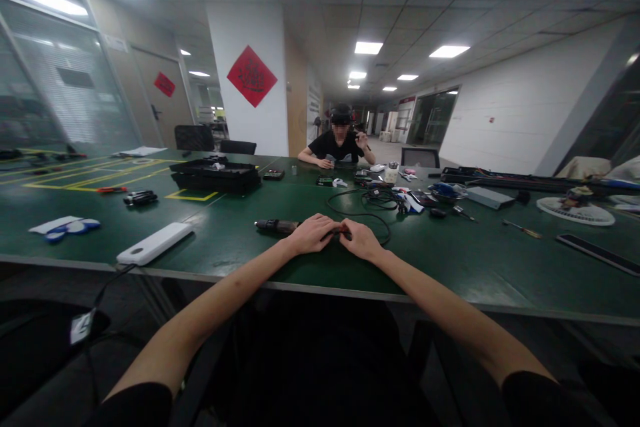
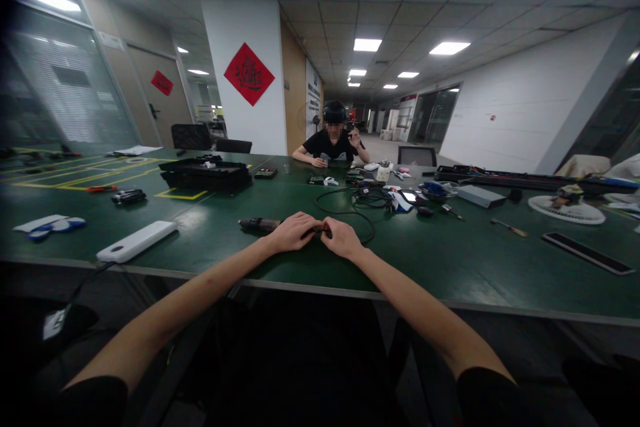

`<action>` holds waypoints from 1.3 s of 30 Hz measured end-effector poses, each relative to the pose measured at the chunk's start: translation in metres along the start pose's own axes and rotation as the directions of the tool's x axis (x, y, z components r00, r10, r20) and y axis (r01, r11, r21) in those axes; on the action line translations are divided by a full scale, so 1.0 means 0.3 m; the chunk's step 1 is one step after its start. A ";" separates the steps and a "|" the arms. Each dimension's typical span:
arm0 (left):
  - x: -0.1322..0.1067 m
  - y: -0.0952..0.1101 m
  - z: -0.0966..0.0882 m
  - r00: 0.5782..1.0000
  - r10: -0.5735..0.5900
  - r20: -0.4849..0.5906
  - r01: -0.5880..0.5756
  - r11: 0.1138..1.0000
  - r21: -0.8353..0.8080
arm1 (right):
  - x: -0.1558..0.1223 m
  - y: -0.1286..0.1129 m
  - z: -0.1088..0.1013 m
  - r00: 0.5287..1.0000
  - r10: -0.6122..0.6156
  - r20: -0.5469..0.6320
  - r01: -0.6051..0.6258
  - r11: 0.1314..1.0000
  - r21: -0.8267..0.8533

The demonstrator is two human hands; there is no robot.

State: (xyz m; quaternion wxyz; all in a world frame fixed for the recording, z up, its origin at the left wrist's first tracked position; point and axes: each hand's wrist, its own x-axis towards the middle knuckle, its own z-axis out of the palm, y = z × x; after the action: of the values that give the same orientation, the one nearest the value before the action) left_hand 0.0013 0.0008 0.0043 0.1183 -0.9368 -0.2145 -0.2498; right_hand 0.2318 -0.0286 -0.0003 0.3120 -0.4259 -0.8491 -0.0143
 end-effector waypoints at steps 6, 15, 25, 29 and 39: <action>0.004 0.008 -0.012 1.000 -0.027 -0.014 0.027 0.999 0.027 | -0.001 -0.003 0.000 1.000 0.003 -0.004 -0.003 1.000 -0.010; 0.006 -0.003 0.000 1.000 -0.007 0.010 0.006 0.997 0.071 | 0.001 -0.008 -0.006 1.000 0.002 0.004 -0.002 1.000 0.005; 0.006 0.003 -0.004 1.000 -0.026 0.000 0.026 0.999 0.048 | -0.001 -0.006 -0.004 1.000 0.005 0.002 -0.005 1.000 0.019; 0.003 0.010 -0.012 1.000 0.011 0.001 -0.011 1.000 0.011 | 0.001 -0.004 -0.003 1.000 0.010 0.006 -0.010 1.000 -0.006; 0.001 0.005 -0.004 1.000 0.007 -0.005 -0.007 1.000 0.012 | -0.001 -0.003 -0.001 1.000 0.007 0.005 -0.007 1.000 0.007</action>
State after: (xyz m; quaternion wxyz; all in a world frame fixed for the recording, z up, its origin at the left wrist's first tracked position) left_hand 0.0018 -0.0007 0.0052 0.1253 -0.9362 -0.2122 -0.2507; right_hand 0.2315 -0.0294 -0.0001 0.3114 -0.4279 -0.8485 -0.0092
